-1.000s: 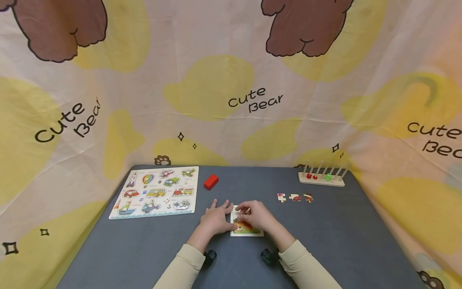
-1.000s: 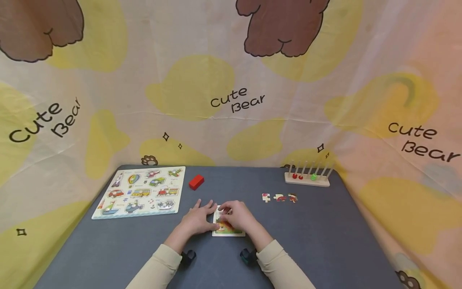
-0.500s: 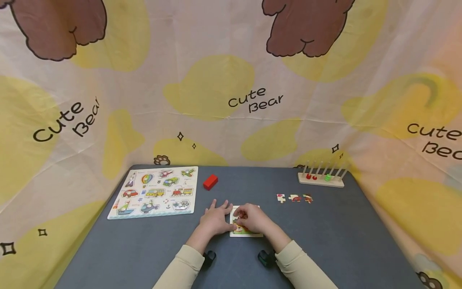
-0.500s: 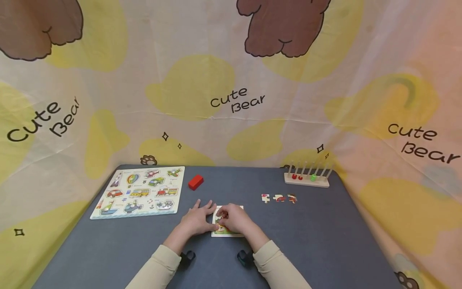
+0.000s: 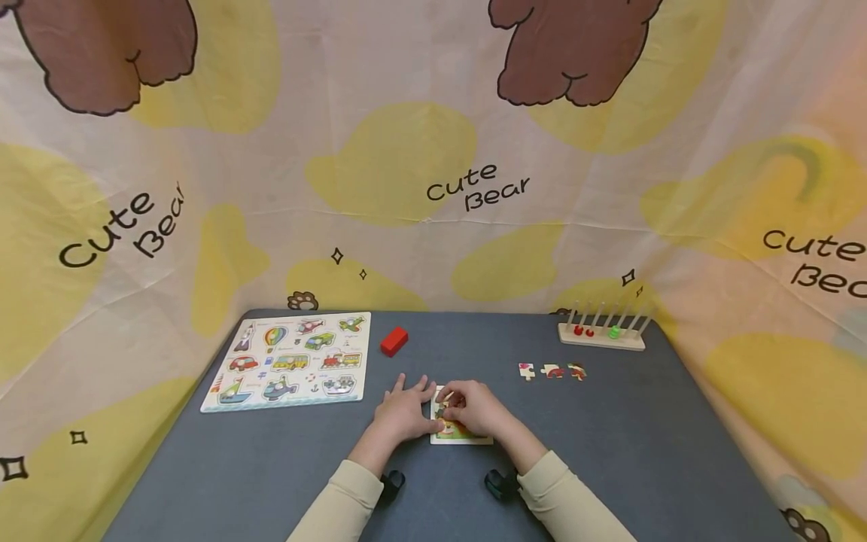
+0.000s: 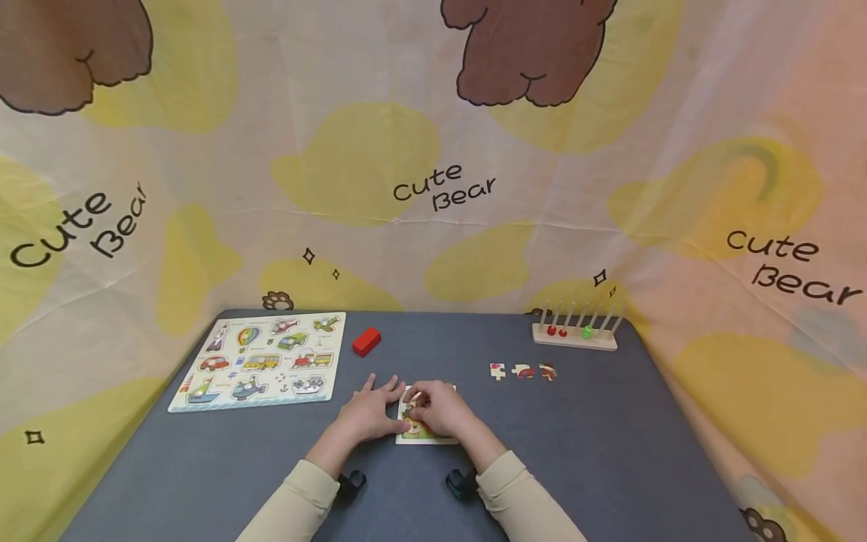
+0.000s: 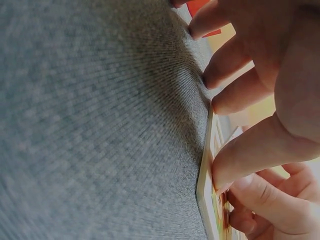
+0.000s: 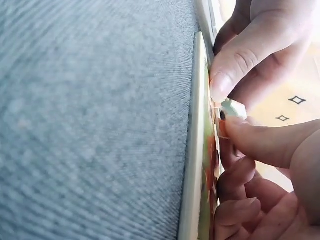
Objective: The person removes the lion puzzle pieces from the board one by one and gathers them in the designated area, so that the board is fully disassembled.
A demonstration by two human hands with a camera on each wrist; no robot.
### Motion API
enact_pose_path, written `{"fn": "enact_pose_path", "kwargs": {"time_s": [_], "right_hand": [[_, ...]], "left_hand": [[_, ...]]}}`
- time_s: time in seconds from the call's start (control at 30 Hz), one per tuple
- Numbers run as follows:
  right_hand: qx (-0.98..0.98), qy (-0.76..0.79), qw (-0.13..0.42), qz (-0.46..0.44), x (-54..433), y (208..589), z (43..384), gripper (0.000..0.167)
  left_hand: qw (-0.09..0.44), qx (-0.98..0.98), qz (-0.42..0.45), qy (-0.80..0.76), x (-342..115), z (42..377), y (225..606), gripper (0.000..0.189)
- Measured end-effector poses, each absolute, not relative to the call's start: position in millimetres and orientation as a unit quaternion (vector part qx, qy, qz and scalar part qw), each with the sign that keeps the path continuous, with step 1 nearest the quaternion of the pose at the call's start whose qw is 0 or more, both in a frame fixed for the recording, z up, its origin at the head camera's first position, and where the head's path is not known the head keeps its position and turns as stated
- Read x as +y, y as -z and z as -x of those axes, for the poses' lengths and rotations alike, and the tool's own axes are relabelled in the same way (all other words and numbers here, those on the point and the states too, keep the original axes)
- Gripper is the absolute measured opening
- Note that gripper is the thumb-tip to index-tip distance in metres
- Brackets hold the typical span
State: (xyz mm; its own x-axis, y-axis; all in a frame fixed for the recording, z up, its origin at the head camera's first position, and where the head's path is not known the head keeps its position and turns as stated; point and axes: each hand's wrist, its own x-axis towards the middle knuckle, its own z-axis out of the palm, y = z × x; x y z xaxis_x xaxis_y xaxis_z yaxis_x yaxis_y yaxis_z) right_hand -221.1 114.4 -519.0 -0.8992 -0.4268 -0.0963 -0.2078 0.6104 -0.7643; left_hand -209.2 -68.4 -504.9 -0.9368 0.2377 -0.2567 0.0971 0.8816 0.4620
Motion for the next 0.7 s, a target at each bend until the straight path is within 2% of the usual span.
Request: {"fn": "enact_pose_path", "kwargs": {"time_s": [0.3,0.7], "right_hand": [[0.869,0.466,0.107,0.129,120,516,224,0.014],[0.874,0.47,0.042,0.119,144,501,224,0.01]], "left_hand": [[0.154,0.958,-0.084,-0.227,-69,209,507,0.079],[0.156,0.958,-0.091,-0.222,-69,209,503,0.08]]}}
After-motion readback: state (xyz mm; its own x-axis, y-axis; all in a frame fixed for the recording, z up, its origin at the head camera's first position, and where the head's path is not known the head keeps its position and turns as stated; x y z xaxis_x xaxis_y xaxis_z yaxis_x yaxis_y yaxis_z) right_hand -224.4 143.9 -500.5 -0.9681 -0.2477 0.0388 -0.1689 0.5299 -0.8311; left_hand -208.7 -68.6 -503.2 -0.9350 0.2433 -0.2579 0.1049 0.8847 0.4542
